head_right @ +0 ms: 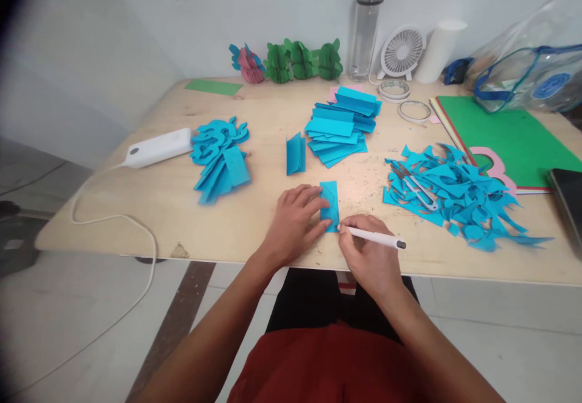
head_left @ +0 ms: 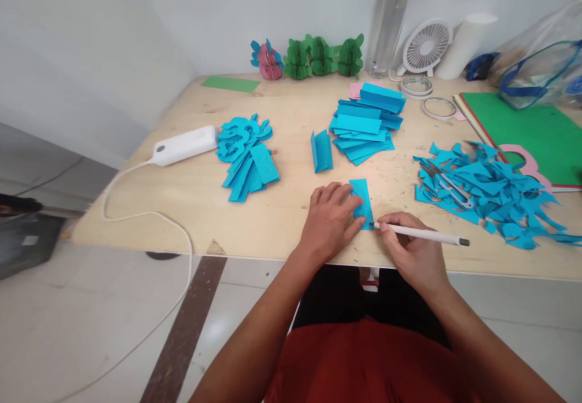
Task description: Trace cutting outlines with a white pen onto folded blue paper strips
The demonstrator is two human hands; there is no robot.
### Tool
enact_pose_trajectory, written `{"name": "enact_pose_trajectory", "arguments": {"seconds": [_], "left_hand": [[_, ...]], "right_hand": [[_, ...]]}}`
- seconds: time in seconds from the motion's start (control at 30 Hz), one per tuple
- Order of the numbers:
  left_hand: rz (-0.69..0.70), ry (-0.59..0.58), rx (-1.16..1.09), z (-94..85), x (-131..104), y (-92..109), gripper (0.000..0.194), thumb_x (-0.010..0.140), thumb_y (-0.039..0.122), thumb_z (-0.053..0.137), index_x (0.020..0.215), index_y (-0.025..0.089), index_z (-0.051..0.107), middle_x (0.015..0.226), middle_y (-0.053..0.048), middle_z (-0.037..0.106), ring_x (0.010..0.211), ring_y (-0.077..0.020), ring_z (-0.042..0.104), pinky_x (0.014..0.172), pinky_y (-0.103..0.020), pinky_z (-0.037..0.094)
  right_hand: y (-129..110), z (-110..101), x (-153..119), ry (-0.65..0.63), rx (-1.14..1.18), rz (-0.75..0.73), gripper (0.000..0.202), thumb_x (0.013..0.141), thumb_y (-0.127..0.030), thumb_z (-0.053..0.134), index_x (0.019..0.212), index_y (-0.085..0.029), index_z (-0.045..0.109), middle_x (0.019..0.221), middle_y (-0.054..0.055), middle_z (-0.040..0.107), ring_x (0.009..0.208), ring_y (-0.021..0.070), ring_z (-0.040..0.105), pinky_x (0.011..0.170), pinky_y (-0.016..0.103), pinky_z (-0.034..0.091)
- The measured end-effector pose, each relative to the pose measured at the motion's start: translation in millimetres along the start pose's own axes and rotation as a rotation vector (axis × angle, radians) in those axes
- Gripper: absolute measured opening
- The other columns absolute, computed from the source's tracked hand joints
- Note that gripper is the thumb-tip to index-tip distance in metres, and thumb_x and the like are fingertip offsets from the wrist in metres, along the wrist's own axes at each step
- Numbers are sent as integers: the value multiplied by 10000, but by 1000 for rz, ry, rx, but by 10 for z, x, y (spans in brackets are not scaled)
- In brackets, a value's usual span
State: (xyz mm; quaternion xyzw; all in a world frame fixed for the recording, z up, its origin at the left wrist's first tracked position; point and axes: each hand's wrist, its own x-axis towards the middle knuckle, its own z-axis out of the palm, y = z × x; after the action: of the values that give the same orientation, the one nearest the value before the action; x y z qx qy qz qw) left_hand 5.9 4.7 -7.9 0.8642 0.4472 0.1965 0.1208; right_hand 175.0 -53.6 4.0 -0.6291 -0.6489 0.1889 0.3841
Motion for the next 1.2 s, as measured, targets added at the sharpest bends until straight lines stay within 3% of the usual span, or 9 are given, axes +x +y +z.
{"name": "enact_pose_trajectory", "arguments": {"seconds": [0.7,0.93,1.2], "left_hand": [[-2,-3,-4,0,8,5,216,896,349,586,1079,238,613,1346,-66,547,1291,-281,420,1072,-464,314],[1,-7,-3,1,7,0,216,902,355,577,1079,236,614,1345,-67,545,1292,-281,416,1072,-462,312],[1,-3,-6,4,3,-1,214,902,353,579,1079,237,611,1345,-66,546,1291,-281,417,1069,-466,314]], "right_hand": [[-8,13,3,-17,-29,-80,142,851,-293,547,778,-219,644,771,30,716,752,215,653,757,393,469],[31,9,-7,37,21,7,148,849,-288,544,763,-229,648,772,17,710,762,204,643,734,363,474],[28,26,-6,33,-19,-7,150,844,-290,537,762,-225,644,787,26,719,770,213,647,762,395,466]]}}
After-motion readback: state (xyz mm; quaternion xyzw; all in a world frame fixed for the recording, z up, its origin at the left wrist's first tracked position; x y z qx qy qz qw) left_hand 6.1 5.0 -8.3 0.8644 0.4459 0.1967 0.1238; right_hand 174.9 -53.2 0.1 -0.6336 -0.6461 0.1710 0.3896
